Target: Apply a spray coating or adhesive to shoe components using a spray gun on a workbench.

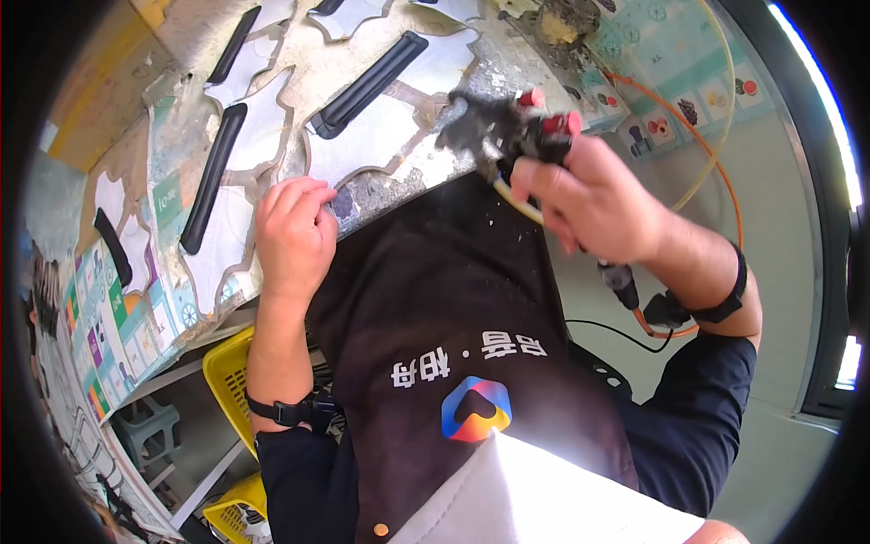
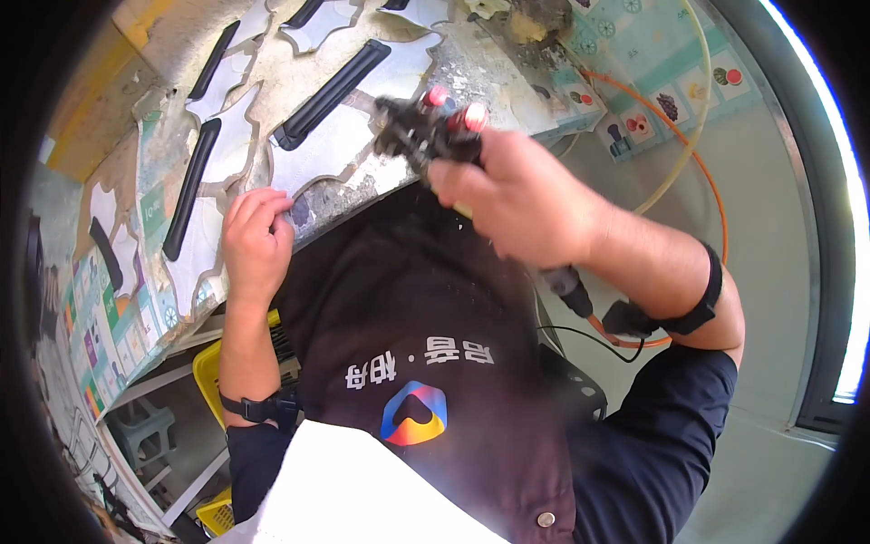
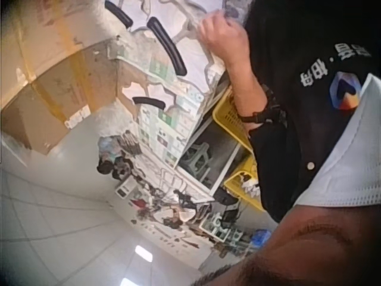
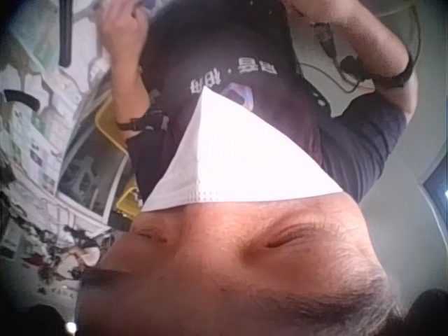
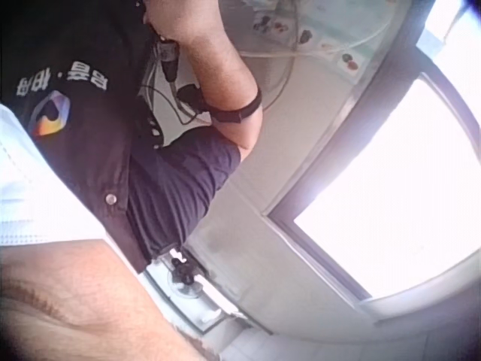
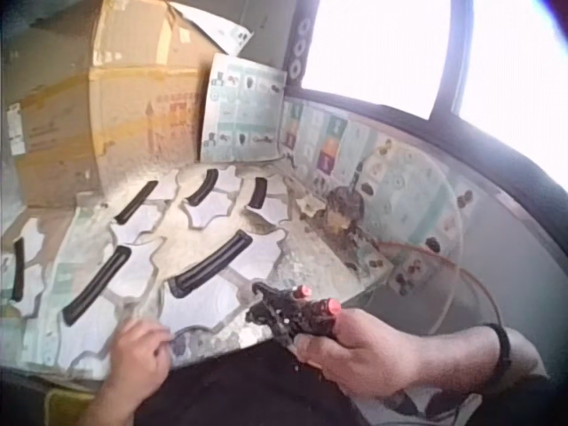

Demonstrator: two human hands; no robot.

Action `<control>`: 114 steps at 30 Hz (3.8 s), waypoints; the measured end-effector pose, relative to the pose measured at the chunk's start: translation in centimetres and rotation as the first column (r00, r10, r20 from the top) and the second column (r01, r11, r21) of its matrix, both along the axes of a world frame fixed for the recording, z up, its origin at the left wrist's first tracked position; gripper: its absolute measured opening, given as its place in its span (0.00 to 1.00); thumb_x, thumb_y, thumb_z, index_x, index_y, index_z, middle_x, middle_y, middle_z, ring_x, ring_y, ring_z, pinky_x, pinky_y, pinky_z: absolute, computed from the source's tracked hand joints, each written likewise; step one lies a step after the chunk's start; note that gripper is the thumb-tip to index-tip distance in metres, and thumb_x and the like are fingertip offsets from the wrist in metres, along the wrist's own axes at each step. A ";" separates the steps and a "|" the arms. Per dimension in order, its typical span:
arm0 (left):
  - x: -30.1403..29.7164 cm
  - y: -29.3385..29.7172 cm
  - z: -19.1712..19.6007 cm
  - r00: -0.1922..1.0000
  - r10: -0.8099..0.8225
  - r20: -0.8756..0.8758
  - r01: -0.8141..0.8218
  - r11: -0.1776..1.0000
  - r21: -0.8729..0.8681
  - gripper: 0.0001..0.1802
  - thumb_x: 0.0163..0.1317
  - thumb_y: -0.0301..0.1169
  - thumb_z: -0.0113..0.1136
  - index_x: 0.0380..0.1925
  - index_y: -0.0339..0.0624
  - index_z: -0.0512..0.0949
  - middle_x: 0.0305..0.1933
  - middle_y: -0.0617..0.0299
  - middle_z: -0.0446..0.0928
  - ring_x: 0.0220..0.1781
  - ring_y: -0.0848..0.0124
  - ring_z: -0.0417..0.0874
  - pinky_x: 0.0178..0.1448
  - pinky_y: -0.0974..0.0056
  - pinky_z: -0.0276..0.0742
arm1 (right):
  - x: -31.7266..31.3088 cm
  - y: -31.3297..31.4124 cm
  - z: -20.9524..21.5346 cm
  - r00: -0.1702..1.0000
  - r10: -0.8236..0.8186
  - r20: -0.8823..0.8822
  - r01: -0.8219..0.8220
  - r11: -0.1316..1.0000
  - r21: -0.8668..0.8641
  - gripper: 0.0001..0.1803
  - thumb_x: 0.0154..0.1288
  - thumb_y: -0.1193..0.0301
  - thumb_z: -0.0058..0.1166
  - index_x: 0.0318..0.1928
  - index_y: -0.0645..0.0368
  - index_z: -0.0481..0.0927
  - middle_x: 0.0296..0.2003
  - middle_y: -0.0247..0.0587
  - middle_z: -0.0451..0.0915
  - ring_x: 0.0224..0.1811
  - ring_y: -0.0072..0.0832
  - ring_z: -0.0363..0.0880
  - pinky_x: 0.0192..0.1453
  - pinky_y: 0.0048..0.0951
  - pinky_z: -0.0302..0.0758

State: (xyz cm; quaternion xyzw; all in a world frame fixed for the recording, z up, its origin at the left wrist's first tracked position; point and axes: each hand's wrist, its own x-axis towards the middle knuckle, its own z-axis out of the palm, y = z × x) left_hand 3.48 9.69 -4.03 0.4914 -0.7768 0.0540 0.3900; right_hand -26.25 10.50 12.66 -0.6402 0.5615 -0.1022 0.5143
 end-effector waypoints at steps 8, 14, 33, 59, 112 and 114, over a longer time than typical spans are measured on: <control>-0.2 0.0 0.3 1.000 0.007 -0.020 -0.007 1.000 0.008 0.09 0.46 0.17 0.60 0.27 0.42 0.80 0.34 0.61 0.80 0.42 0.59 0.79 0.47 0.56 0.74 | -0.9 -1.3 -0.6 0.992 -0.123 0.018 0.125 0.985 -0.116 0.14 0.75 0.66 0.44 0.34 0.62 0.76 0.13 0.30 0.69 0.13 0.19 0.69 0.19 0.23 0.66; -0.3 0.0 0.4 1.000 0.012 0.013 -0.012 1.000 0.012 0.10 0.46 0.17 0.60 0.28 0.43 0.80 0.35 0.61 0.80 0.42 0.59 0.79 0.47 0.55 0.73 | -1.4 -1.9 -0.6 0.997 -0.077 0.026 0.080 0.989 -0.123 0.14 0.75 0.65 0.43 0.35 0.62 0.75 0.13 0.30 0.66 0.12 0.19 0.67 0.17 0.24 0.64; -0.7 -0.3 2.4 0.998 -0.002 -0.069 0.007 0.997 0.077 0.06 0.53 0.24 0.62 0.32 0.40 0.81 0.39 0.57 0.80 0.45 0.56 0.80 0.52 0.54 0.74 | -5.2 -5.8 -2.8 0.968 -0.241 0.076 0.251 0.950 -0.186 0.19 0.71 0.56 0.48 0.42 0.62 0.78 0.15 0.33 0.70 0.13 0.22 0.71 0.17 0.28 0.67; -3.1 -10.0 11.1 0.960 -0.056 -0.275 0.235 0.698 0.677 0.20 0.69 0.44 0.57 0.35 0.35 0.80 0.25 0.61 0.76 0.29 0.74 0.73 0.37 0.64 0.72 | -15.8 -15.8 -12.9 0.838 -0.225 -0.496 -0.431 0.283 -0.857 0.28 0.53 0.76 0.56 0.58 0.62 0.76 0.50 0.53 0.78 0.52 0.49 0.76 0.59 0.48 0.71; 21.9 14.7 10.1 0.507 0.326 -0.798 0.126 0.888 0.443 0.20 0.66 0.39 0.61 0.49 0.33 0.78 0.45 0.57 0.83 0.43 0.71 0.83 0.51 0.66 0.78 | -9.1 -14.9 -18.1 0.986 -0.126 -0.111 -0.094 0.134 -0.987 0.14 0.67 0.78 0.53 0.52 0.64 0.80 0.55 0.49 0.77 0.57 0.45 0.76 0.57 0.38 0.75; 24.5 16.2 9.8 -0.008 0.067 -0.998 -0.195 0.978 0.068 0.24 0.72 0.42 0.53 0.57 0.33 0.75 0.51 0.52 0.82 0.48 0.64 0.84 0.55 0.62 0.78 | -8.6 -14.8 -18.0 0.985 -0.137 -0.110 -0.091 0.136 -0.986 0.13 0.67 0.79 0.52 0.51 0.63 0.80 0.54 0.50 0.78 0.58 0.46 0.76 0.59 0.39 0.74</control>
